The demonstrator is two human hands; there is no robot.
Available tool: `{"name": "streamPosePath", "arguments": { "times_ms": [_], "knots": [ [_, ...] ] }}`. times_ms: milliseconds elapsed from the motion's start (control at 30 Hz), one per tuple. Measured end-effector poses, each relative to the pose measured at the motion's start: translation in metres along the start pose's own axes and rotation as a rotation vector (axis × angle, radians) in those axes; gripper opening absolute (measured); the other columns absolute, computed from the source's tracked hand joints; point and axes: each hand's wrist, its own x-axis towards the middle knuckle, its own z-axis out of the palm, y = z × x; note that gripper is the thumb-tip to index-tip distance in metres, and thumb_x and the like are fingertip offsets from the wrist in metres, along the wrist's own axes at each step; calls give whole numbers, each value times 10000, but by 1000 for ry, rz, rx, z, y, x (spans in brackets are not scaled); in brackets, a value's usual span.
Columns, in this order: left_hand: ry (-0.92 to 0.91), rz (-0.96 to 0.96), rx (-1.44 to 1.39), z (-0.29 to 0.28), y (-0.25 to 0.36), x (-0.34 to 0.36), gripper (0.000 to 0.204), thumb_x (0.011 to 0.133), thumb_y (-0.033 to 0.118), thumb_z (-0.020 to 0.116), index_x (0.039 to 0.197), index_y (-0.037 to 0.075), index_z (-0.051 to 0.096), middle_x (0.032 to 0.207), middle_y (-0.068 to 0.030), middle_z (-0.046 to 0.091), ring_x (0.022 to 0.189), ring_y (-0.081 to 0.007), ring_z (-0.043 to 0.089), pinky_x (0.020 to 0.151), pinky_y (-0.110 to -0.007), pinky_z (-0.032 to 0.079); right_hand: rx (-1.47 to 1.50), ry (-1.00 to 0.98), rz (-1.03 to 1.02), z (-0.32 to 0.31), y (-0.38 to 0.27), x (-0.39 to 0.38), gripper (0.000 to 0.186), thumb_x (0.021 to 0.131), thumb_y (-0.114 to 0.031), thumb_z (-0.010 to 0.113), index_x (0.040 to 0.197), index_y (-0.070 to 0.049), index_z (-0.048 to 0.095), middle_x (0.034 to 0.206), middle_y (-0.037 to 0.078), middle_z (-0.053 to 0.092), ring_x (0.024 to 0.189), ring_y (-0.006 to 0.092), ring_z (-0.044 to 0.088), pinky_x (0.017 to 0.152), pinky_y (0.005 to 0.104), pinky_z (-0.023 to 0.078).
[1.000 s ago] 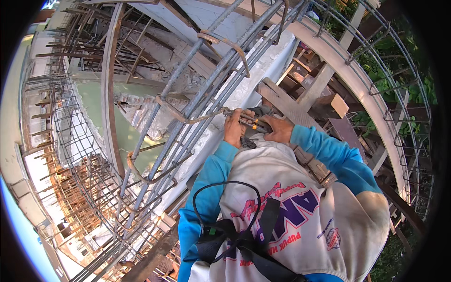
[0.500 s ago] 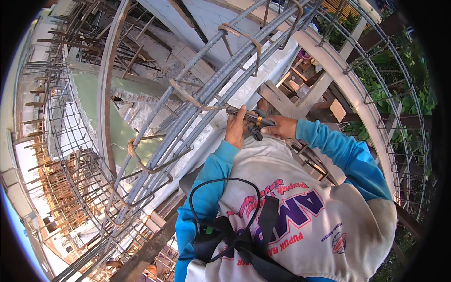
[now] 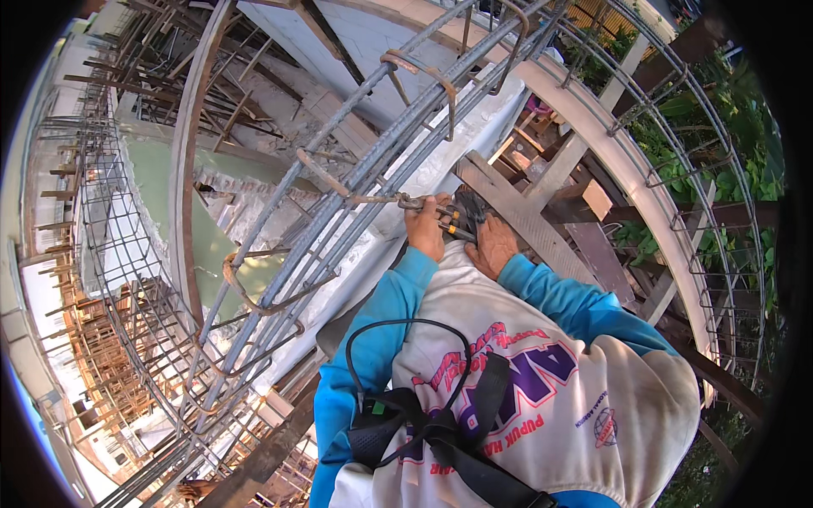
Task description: The person secures metal reinforcement bars together by hand-twisting wire and then tightening the ties with pliers.
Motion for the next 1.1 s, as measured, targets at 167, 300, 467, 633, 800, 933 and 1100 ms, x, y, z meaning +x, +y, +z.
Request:
{"name": "streamPosePath", "arguments": {
  "times_ms": [167,300,467,633,800,933,1100],
  "knots": [
    [-14,-37,364,6,27,-30,207,931,152,542,1105,42,517,1134,-129,590,973,-215,589,845,-370,469,774,-210,-103,56,48,11,501,882,-510,552,1013,-26,541,687,137,582,618,307,577,583,391,466],
    [-179,134,481,-19,18,-10,210,935,197,545,1066,33,558,1100,-118,602,979,-214,591,872,-377,463,1795,-1750,570,14,62,58,408,902,-509,527,893,-102,496,575,-41,321,464,50,285,397,217,266],
    [-231,-100,110,-9,12,-4,204,946,248,537,923,55,599,898,-75,645,800,-160,601,724,-319,508,1593,-1556,466,16,68,51,422,877,-485,585,932,-68,554,626,15,473,517,125,464,463,291,381],
    [-51,-21,166,-6,-3,6,194,965,212,483,934,44,573,902,-95,640,775,-199,614,674,-357,506,350,-316,47,2,20,12,532,769,-337,672,1146,5,518,870,172,616,881,349,594,805,419,464],
    [21,-48,137,-5,6,-6,196,926,265,553,907,71,576,874,-56,623,789,-167,597,663,-313,465,363,-336,255,26,14,13,567,769,-336,672,1206,-28,483,964,233,615,866,407,601,816,479,463],
    [-73,-37,564,-5,32,-9,404,803,479,668,961,113,600,926,-5,601,930,-122,524,770,-321,360,763,-522,47,41,54,32,468,838,-395,663,986,40,571,859,168,665,785,336,631,724,433,478],
    [-186,-77,415,-13,34,-4,412,892,400,585,1055,22,593,1044,-87,619,997,-174,557,829,-361,422,1847,-1818,626,63,94,62,328,858,-352,658,947,-43,597,627,45,562,475,115,475,439,249,389]
  ]
}}
